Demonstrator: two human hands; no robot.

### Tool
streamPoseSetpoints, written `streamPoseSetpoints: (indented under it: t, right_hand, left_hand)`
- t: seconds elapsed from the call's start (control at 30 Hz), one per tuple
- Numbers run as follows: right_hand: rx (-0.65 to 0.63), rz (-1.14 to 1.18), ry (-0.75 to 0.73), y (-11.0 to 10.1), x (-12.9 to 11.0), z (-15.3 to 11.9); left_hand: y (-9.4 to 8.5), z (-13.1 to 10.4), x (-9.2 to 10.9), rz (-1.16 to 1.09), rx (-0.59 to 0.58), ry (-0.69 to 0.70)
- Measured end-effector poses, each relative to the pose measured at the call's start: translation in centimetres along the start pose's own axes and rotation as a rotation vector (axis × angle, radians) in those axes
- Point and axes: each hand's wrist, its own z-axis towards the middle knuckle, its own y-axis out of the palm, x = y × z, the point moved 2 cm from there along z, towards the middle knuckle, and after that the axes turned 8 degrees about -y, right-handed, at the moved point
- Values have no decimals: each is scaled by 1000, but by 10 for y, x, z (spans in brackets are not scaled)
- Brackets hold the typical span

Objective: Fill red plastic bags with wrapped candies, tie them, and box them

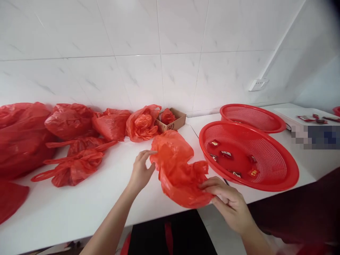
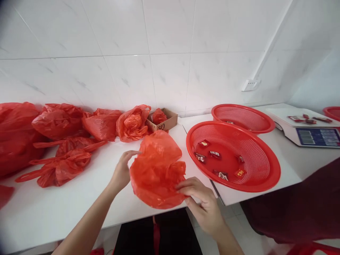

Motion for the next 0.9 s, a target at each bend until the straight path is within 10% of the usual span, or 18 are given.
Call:
streamPoseSetpoints:
  t: [0.17, 0.33, 0.5, 0.7, 0.9]
  right_hand:
    - [-34, -120, -147, 54, 2, 12]
    - [-248, -157, -111, 105, -8, 9]
    - [-490, -173, 52, 107, 0, 3]
    - [-196, -156, 53, 103, -9, 25]
    - [-266, -107, 71, 134, -3, 27]
  left_hand:
    - [-43, -70, -6, -567, -216, -380]
    - [-47, -119, -19, -940, -94, -675]
    - [-48, -133, -48, -987, -73, -812]
    - [-53, -137, -60, -1104, -38, -818]
    - [-53, -143, -52, -1333, -69, -867]
